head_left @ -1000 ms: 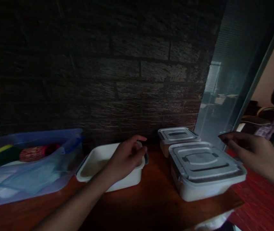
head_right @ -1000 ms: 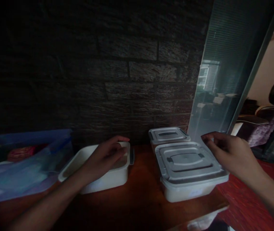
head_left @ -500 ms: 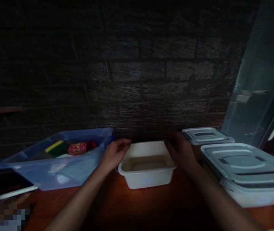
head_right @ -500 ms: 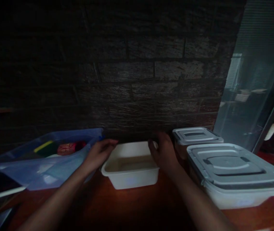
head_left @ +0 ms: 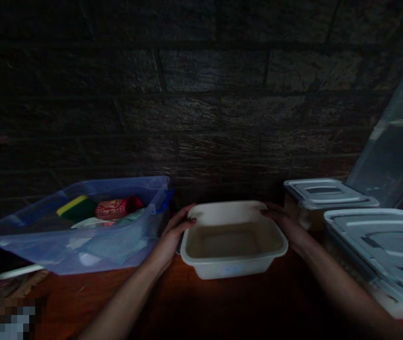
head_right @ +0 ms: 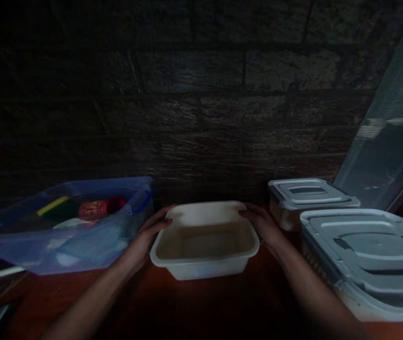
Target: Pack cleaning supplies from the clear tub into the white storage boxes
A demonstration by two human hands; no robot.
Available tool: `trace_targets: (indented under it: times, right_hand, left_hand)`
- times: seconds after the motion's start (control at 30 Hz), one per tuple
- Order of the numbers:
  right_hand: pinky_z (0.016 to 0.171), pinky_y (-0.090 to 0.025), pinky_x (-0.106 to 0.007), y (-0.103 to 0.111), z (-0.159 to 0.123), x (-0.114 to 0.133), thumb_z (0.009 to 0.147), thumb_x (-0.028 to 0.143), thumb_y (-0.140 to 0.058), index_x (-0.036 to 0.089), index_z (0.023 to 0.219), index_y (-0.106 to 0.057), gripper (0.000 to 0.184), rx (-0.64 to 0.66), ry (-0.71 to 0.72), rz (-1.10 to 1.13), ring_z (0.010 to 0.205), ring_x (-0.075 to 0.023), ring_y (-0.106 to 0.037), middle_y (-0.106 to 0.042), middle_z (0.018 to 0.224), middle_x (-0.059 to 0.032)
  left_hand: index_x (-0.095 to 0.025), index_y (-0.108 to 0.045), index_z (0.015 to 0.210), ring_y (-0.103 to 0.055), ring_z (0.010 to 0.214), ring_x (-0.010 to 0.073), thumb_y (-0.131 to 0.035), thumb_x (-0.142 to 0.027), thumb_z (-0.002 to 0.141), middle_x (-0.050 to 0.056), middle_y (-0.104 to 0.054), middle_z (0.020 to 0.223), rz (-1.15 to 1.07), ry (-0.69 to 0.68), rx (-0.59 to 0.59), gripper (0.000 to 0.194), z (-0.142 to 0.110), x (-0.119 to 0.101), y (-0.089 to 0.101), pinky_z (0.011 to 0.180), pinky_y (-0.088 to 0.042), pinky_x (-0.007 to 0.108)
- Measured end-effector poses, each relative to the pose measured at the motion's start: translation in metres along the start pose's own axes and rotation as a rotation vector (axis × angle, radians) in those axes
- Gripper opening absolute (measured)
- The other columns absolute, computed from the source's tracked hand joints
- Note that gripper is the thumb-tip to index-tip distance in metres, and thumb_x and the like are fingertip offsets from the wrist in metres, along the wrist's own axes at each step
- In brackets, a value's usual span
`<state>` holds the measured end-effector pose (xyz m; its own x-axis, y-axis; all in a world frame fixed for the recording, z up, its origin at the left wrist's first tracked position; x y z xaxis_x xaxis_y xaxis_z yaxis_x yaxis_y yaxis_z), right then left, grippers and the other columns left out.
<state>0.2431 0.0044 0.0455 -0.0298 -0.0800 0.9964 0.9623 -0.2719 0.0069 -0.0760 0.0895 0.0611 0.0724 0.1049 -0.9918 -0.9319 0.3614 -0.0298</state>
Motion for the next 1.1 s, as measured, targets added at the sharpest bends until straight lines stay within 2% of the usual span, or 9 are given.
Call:
trace_targets:
  times: [0.13, 0.27, 0.37, 0.6, 0.83, 0.97, 1.1]
  right_hand:
    - [0.070, -0.057, -0.033, -0.002, -0.006, 0.001, 0.081, 0.037, -0.071, 0.021, 0.116, -0.077, 0.039, 0.018, -0.084, 0.093, 0.084, -0.0260, -0.076, -0.081, 0.098, -0.0057]
    - [0.077, -0.059, -0.037, -0.009, -0.014, 0.006, 0.083, 0.034, -0.067, 0.023, 0.127, -0.073, 0.045, 0.109, -0.147, 0.139, 0.090, -0.0287, -0.077, -0.081, 0.107, -0.0063]
    - [0.078, -0.061, -0.041, -0.009, -0.017, 0.004, 0.085, 0.038, -0.067, 0.023, 0.130, -0.072, 0.048, 0.092, -0.188, 0.122, 0.088, -0.0321, -0.078, -0.081, 0.104, -0.0076]
    - [0.077, -0.061, -0.043, -0.012, -0.018, 0.007, 0.085, 0.041, -0.067, 0.023, 0.129, -0.073, 0.048, 0.081, -0.181, 0.089, 0.085, -0.0333, -0.078, -0.081, 0.103, -0.0098]
    - [0.082, -0.059, -0.039, -0.013, -0.013, 0.004, 0.082, 0.035, -0.072, 0.027, 0.121, -0.076, 0.040, 0.096, -0.134, 0.182, 0.100, -0.0305, -0.076, -0.079, 0.116, -0.0058]
    - [0.078, -0.059, -0.039, -0.008, -0.009, -0.006, 0.080, 0.039, -0.076, 0.029, 0.122, -0.076, 0.043, 0.065, -0.144, 0.165, 0.094, -0.0296, -0.076, -0.080, 0.114, -0.0051]
    - [0.077, -0.060, -0.041, -0.008, -0.011, -0.002, 0.078, 0.042, -0.078, 0.026, 0.121, -0.077, 0.046, 0.039, -0.131, 0.097, 0.093, -0.0320, -0.076, -0.081, 0.111, -0.0073]
  left_hand:
    - [-0.022, -0.062, 0.139, -0.067, 0.112, 0.0290, -0.068, -0.034, 0.083, 0.007, -0.067, 0.140, -0.050, 0.045, 0.012, 0.058, -0.012, -0.003, 0.000, 0.087, -0.050, 0.036]
    - [-0.023, -0.064, 0.134, -0.067, 0.103, 0.0250, -0.062, -0.024, 0.082, 0.004, -0.072, 0.123, -0.085, 0.055, 0.069, 0.053, -0.019, -0.006, -0.002, 0.084, -0.050, 0.033]
    - [-0.023, -0.065, 0.132, -0.067, 0.097, 0.0243, -0.060, -0.022, 0.079, 0.003, -0.074, 0.111, -0.082, 0.062, 0.094, 0.053, -0.020, -0.007, -0.002, 0.079, -0.049, 0.032]
    - [-0.023, -0.065, 0.126, -0.064, 0.098, 0.0242, -0.058, -0.021, 0.077, 0.003, -0.071, 0.107, -0.057, 0.044, 0.105, 0.050, -0.021, -0.010, -0.004, 0.079, -0.048, 0.031]
    - [-0.022, -0.066, 0.124, -0.064, 0.095, 0.0238, -0.057, -0.021, 0.073, 0.003, -0.072, 0.107, -0.017, 0.027, 0.128, 0.052, -0.023, -0.016, -0.005, 0.078, -0.048, 0.031]
    - [-0.022, -0.067, 0.121, -0.065, 0.098, 0.0257, -0.057, -0.023, 0.071, 0.004, -0.072, 0.106, 0.022, 0.015, 0.107, 0.051, -0.023, -0.016, -0.004, 0.080, -0.049, 0.032]
    - [-0.021, -0.068, 0.120, -0.065, 0.099, 0.0264, -0.058, -0.024, 0.071, 0.004, -0.072, 0.106, 0.014, 0.007, 0.099, 0.050, -0.023, -0.015, -0.004, 0.081, -0.049, 0.033]
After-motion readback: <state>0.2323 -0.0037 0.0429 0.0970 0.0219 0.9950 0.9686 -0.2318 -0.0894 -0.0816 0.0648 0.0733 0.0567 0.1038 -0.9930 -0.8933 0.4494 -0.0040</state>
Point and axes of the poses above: each hand's wrist, its own z-axis towards the middle knuckle, its own y-axis out of the back of the hand, x = y × z, the point moved 5 cm from there along z, towards the middle knuckle
